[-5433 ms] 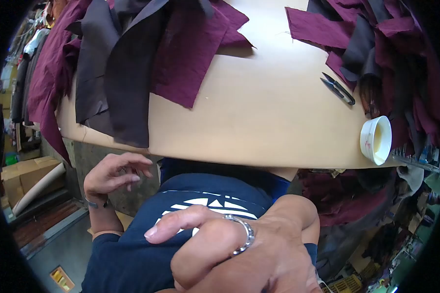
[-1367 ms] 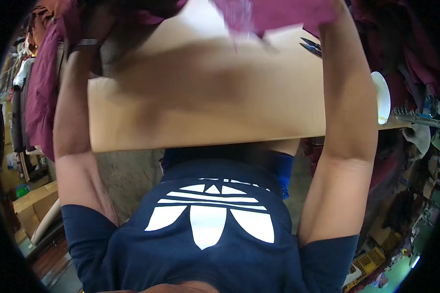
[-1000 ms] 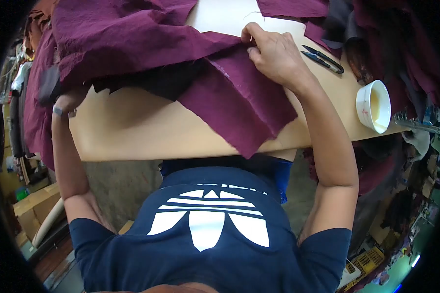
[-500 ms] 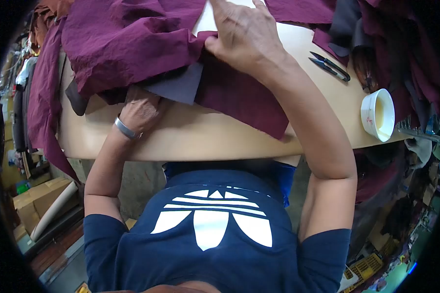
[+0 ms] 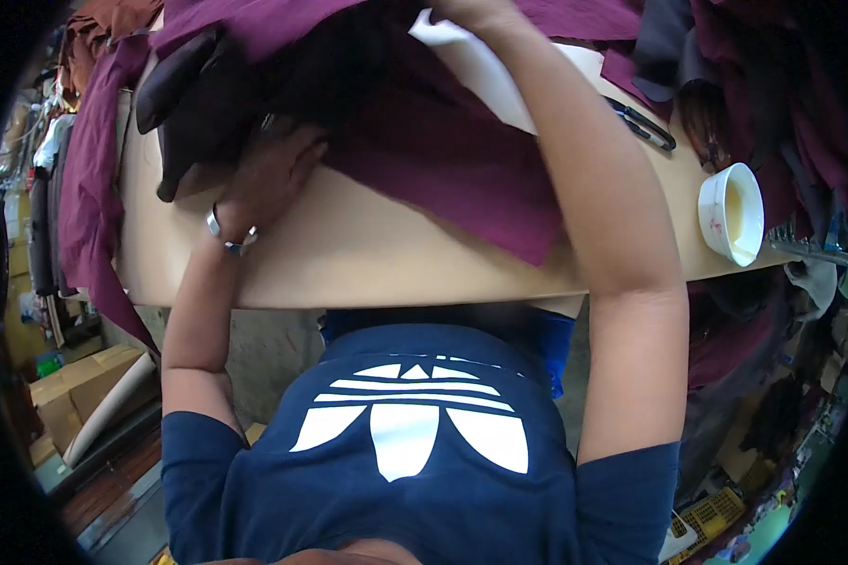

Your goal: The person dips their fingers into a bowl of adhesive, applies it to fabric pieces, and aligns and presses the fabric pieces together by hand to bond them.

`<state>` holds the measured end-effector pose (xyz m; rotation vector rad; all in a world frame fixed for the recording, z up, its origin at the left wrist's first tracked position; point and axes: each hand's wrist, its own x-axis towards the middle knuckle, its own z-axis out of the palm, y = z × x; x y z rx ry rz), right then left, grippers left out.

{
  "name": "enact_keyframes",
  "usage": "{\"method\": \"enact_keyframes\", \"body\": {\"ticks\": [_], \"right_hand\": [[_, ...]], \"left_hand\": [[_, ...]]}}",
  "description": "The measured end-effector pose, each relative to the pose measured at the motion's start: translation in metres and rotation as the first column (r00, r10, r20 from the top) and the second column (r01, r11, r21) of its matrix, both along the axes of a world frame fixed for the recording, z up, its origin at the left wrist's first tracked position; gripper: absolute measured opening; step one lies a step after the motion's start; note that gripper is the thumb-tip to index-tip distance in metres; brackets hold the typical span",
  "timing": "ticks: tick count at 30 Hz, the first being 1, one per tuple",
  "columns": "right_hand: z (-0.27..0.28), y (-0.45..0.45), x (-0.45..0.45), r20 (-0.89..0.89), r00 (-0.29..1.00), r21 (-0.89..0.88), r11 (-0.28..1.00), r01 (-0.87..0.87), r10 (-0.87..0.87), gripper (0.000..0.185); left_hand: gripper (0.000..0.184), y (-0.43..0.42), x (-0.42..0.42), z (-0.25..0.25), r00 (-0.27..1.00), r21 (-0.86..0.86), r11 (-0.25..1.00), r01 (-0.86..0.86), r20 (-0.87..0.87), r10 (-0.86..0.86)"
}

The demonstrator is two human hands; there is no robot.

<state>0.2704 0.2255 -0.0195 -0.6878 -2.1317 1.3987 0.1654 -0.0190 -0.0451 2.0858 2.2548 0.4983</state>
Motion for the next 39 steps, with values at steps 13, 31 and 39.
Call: {"method": "enact_keyframes", "body": {"ticks": [13, 31, 39], "right_hand": [[-0.024, 0.011, 0.049, 0.248, 0.969, 0.016, 1.000, -0.012, 0.008, 0.041], [0.033, -0.007, 0.051, 0.303, 0.948, 0.089, 0.993, 0.079, -0.102, 0.037], [0.013, 0.057, 0.052, -0.059, 0.897, 0.307, 0.847, 0.433, -0.437, 0.023]], "left_hand": [[0.031, 0.054, -0.050, 0.041, 0.625, 0.136, 0.986, -0.096, 0.779, -0.046], [0.044, 0.181, -0.091, -0.100, 0.795, 0.102, 0.929, 0.355, -0.556, -0.242], [0.042, 0.163, -0.051, -0.012, 0.974, 0.087, 0.970, 0.227, -0.021, -0.226]]}}
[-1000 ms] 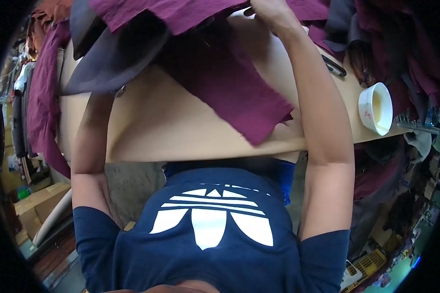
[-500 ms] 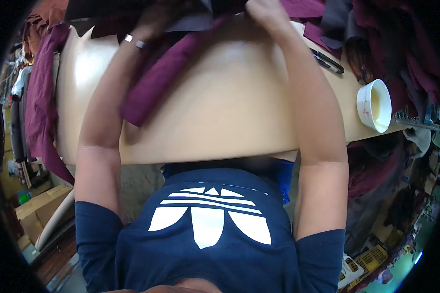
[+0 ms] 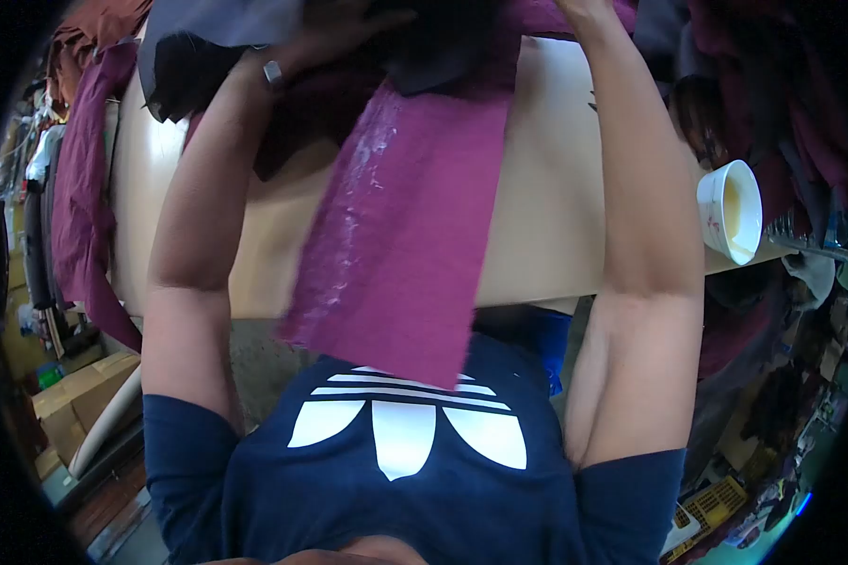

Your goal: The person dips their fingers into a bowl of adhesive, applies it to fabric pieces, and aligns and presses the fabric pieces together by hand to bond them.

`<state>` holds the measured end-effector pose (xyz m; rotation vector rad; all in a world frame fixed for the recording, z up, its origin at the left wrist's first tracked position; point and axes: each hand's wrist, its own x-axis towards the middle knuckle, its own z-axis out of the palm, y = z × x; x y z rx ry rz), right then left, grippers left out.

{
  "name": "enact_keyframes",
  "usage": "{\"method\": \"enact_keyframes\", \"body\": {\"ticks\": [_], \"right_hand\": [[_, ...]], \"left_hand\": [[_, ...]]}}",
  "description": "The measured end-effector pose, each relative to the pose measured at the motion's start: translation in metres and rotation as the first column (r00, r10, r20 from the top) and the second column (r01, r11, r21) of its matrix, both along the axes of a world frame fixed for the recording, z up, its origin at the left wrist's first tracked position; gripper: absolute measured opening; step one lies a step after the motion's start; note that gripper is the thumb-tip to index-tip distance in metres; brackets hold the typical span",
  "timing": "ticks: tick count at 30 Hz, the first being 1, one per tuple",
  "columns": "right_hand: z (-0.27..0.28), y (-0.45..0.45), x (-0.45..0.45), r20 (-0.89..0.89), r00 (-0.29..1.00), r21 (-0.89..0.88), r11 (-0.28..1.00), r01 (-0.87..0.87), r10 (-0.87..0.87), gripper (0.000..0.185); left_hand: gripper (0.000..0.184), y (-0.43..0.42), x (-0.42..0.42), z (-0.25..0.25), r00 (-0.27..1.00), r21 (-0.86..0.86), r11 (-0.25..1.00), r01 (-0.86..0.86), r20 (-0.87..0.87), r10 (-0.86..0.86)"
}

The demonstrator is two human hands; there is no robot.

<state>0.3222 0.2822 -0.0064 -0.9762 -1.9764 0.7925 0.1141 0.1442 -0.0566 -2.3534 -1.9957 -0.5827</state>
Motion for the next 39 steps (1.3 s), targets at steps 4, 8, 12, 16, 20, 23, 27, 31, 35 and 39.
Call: {"method": "enact_keyframes", "body": {"ticks": [4, 8, 12, 16, 20, 23, 27, 31, 35, 39], "right_hand": [[-0.004, -0.048, 0.042, 0.281, 0.955, 0.308, 0.951, 0.008, -0.099, 0.046], [-0.043, -0.113, 0.045, 0.556, 0.824, 0.407, 0.900, -0.156, -0.109, 0.058], [-0.055, -0.105, 0.039, 0.245, 0.949, -0.032, 0.980, -0.197, 0.199, 0.044], [-0.052, -0.076, 0.038, 0.135, 0.891, -0.064, 0.901, -0.428, 0.433, 0.036], [-0.054, -0.077, 0.021, 0.333, 0.912, 0.094, 0.953, -0.287, 0.242, 0.038], [-0.059, -0.079, 0.025, 0.396, 0.909, 0.141, 0.969, -0.204, 0.134, 0.039], [-0.060, -0.085, 0.023, 0.403, 0.903, 0.156, 0.962, -0.226, 0.147, 0.038], [-0.067, -0.075, 0.034, 0.361, 0.904, 0.206, 0.925, -0.318, 0.230, 0.034], [-0.056, -0.063, 0.035, 0.171, 0.856, -0.038, 0.871, -0.489, 0.488, 0.031], [-0.054, -0.071, 0.030, 0.307, 0.898, 0.052, 0.936, -0.347, 0.316, 0.030]], "left_hand": [[0.040, -0.016, 0.015, -0.008, 0.974, 0.107, 0.969, -0.222, 0.059, 0.217], [0.037, -0.015, 0.016, -0.018, 0.938, 0.146, 0.927, -0.345, 0.091, 0.335], [0.035, -0.011, 0.001, -0.025, 0.917, 0.129, 0.913, -0.388, 0.150, 0.369], [0.033, 0.000, -0.032, -0.021, 0.900, 0.092, 0.919, -0.382, 0.265, 0.347], [0.031, -0.011, -0.028, -0.011, 0.839, -0.040, 0.838, -0.544, -0.052, 0.542], [0.040, -0.033, 0.030, 0.025, 0.890, 0.220, 0.936, -0.274, 0.427, 0.160], [0.047, -0.049, 0.083, 0.052, 0.992, 0.141, 0.983, -0.120, 0.050, 0.114], [0.041, -0.022, 0.040, 0.023, 0.998, 0.352, 0.934, 0.065, -0.004, -0.067], [0.032, -0.035, -0.002, 0.017, 0.930, 0.280, 0.909, -0.309, -0.114, 0.351], [0.037, -0.069, 0.051, 0.043, 0.939, 0.212, 0.915, -0.343, 0.068, 0.336]]}}
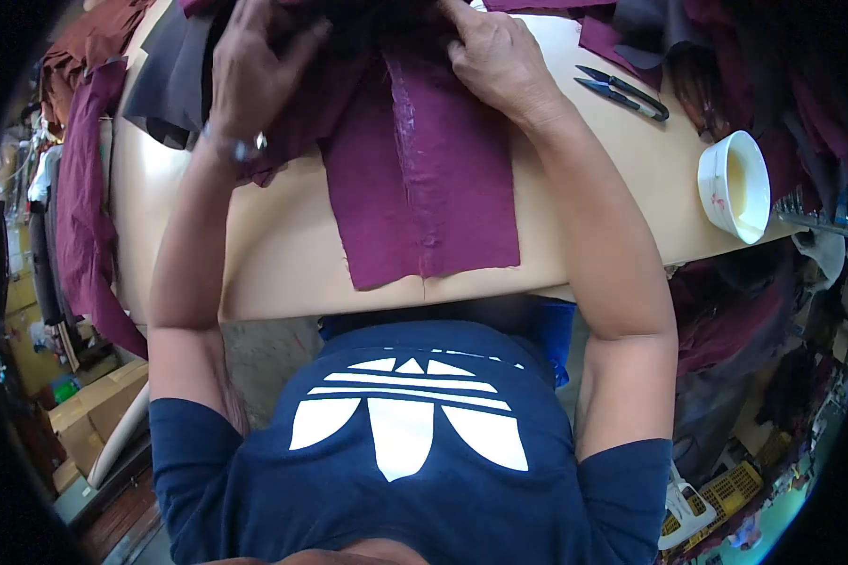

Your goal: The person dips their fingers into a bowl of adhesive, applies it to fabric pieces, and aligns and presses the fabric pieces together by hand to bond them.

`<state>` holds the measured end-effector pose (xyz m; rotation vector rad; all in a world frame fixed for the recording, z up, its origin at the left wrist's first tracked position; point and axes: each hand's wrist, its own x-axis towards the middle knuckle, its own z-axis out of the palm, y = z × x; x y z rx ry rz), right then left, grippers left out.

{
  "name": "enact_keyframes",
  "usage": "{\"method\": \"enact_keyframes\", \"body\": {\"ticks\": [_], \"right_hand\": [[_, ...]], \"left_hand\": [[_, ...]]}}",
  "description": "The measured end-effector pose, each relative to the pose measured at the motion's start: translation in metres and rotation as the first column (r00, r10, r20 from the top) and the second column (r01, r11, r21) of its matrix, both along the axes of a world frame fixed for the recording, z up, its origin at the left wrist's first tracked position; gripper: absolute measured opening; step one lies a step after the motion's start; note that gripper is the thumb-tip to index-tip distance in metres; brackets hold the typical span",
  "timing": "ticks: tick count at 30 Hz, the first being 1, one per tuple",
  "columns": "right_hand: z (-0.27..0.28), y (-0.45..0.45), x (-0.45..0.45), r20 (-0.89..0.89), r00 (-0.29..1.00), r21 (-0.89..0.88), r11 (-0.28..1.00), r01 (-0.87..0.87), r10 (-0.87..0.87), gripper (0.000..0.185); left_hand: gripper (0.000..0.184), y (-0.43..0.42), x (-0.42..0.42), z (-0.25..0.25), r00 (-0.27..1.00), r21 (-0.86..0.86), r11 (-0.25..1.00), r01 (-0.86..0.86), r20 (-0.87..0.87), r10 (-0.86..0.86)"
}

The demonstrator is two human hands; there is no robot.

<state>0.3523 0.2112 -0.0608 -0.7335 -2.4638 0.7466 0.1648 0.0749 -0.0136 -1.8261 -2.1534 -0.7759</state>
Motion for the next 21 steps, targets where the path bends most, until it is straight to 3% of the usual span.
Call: {"method": "enact_keyframes", "body": {"ticks": [2, 4, 8, 9, 11, 15, 17, 21], "right_hand": [[0.002, -0.005, -0.001, -0.059, 0.996, -0.019, 0.997, 0.072, -0.073, 0.030], [0.008, -0.017, 0.003, -0.046, 0.989, -0.024, 0.989, 0.143, -0.144, 0.031], [0.018, -0.029, 0.007, 0.197, 0.966, -0.017, 0.985, 0.174, -0.167, 0.036], [0.015, -0.022, 0.009, 0.145, 0.979, 0.033, 0.989, 0.142, -0.145, 0.037], [0.001, 0.003, 0.010, 0.043, 0.995, 0.137, 0.987, 0.082, -0.088, 0.039], [-0.004, 0.000, 0.001, 0.094, 0.976, 0.572, 0.813, 0.110, -0.198, 0.038], [-0.007, -0.002, -0.003, 0.112, 0.969, 0.642, 0.761, 0.097, -0.218, 0.038], [-0.011, 0.013, -0.001, 0.084, 0.984, 0.610, 0.789, 0.072, -0.155, 0.035]], "left_hand": [[0.033, -0.017, 0.021, -0.004, 0.926, 0.108, 0.923, 0.369, -0.132, -0.355], [0.033, -0.032, 0.032, -0.018, 0.922, -0.087, 0.966, 0.242, -0.289, -0.257], [0.025, -0.031, 0.015, -0.032, 0.951, -0.049, 0.952, 0.302, -0.047, -0.304], [0.029, -0.031, 0.011, -0.029, 0.954, -0.093, 0.949, 0.300, 0.031, -0.298], [0.025, -0.026, -0.006, -0.025, 0.962, -0.149, 0.951, 0.272, 0.020, -0.272], [0.019, -0.013, -0.015, -0.027, 0.987, -0.180, 0.974, 0.137, 0.108, -0.118], [0.024, -0.011, -0.011, -0.031, 0.997, -0.242, 0.969, 0.043, 0.068, -0.027], [0.028, -0.004, -0.035, -0.045, 0.981, -0.150, 0.969, 0.195, 0.029, -0.193]]}}
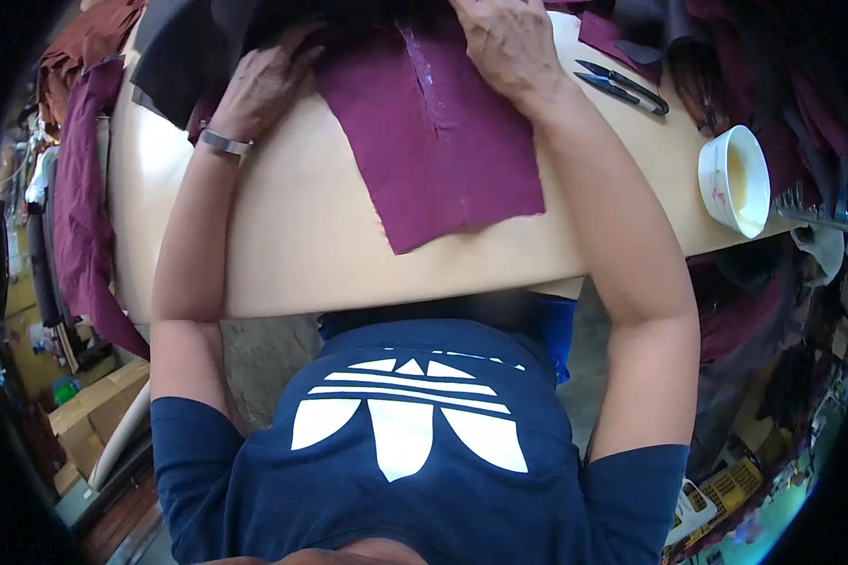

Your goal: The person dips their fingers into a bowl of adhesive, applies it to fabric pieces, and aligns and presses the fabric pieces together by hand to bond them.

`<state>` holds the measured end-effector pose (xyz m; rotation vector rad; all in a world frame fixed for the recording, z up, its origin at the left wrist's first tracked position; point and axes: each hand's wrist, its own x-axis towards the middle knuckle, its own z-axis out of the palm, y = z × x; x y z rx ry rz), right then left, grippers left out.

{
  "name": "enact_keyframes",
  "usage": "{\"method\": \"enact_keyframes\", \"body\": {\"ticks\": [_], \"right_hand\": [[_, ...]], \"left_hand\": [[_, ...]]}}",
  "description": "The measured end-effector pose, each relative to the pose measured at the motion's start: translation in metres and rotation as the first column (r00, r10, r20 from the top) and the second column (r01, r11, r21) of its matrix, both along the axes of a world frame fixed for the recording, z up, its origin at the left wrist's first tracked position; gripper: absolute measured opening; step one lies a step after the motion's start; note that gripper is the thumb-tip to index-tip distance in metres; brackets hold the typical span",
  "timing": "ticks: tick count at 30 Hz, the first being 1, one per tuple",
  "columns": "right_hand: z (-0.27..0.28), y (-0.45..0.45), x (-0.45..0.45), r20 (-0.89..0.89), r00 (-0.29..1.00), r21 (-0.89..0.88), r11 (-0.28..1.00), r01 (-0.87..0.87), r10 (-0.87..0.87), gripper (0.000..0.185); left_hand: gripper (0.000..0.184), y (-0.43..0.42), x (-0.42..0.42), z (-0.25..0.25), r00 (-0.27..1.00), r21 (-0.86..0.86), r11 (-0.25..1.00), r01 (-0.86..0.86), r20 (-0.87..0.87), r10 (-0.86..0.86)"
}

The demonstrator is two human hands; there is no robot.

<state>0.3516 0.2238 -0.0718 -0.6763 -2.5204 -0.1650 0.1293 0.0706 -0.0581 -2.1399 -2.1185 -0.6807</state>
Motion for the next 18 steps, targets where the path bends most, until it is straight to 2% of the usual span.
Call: {"method": "enact_keyframes", "body": {"ticks": [3, 4, 5, 7, 8, 9, 11, 12, 15, 17, 18], "right_hand": [[0.028, -0.001, -0.001, -0.142, 0.990, 0.347, 0.936, 0.066, -0.017, 0.032], [0.036, -0.011, 0.004, -0.122, 0.993, 0.192, 0.981, 0.034, -0.010, 0.045], [0.039, -0.030, 0.006, -0.186, 0.980, 0.147, 0.988, -0.040, 0.068, 0.038], [0.042, -0.066, 0.005, -0.215, 0.900, 0.080, 0.925, -0.372, 0.380, 0.036], [0.053, -0.096, 0.011, -0.021, 0.909, 0.030, 0.909, -0.416, 0.417, 0.047], [0.055, -0.117, 0.013, 0.144, 0.900, -0.075, 0.911, -0.405, 0.412, 0.056], [0.034, -0.127, 0.015, 0.194, 0.920, -0.090, 0.940, -0.329, 0.341, 0.056], [0.031, -0.125, 0.016, 0.182, 0.926, -0.068, 0.943, -0.325, 0.332, 0.052], [0.027, -0.114, 0.012, 0.160, 0.935, -0.010, 0.947, -0.320, 0.318, 0.044], [0.024, -0.115, 0.009, 0.166, 0.935, 0.009, 0.947, -0.320, 0.314, 0.042], [0.028, -0.115, 0.010, 0.145, 0.916, -0.045, 0.928, -0.370, 0.373, 0.042]], "left_hand": [[0.029, 0.005, -0.010, 0.003, 1.000, -0.036, 0.999, -0.023, 0.010, 0.024], [0.029, 0.006, -0.011, 0.005, 1.000, -0.068, 0.997, -0.029, 0.003, 0.029], [0.029, 0.007, -0.008, 0.009, 0.999, -0.103, 0.994, -0.036, -0.003, 0.035], [0.029, 0.008, -0.004, 0.015, 1.000, -0.138, 0.990, -0.024, -0.001, 0.024], [0.030, 0.008, -0.002, 0.017, 1.000, -0.138, 0.990, -0.006, 0.008, 0.007], [0.030, 0.009, -0.001, 0.018, 1.000, -0.138, 0.990, 0.014, 0.018, -0.011], [0.030, 0.009, -0.003, 0.017, 0.999, -0.124, 0.992, 0.034, -0.012, -0.036], [0.030, 0.009, -0.004, 0.017, 0.999, -0.115, 0.992, 0.043, -0.028, -0.046], [0.033, 0.009, 0.003, 0.032, 1.000, -0.240, 0.970, -0.028, -0.013, 0.026], [0.038, 0.017, -0.006, 0.026, 0.996, -0.324, 0.944, -0.061, -0.083, 0.036], [0.041, 0.021, -0.011, 0.023, 0.992, -0.365, 0.928, -0.078, -0.118, 0.037]]}}
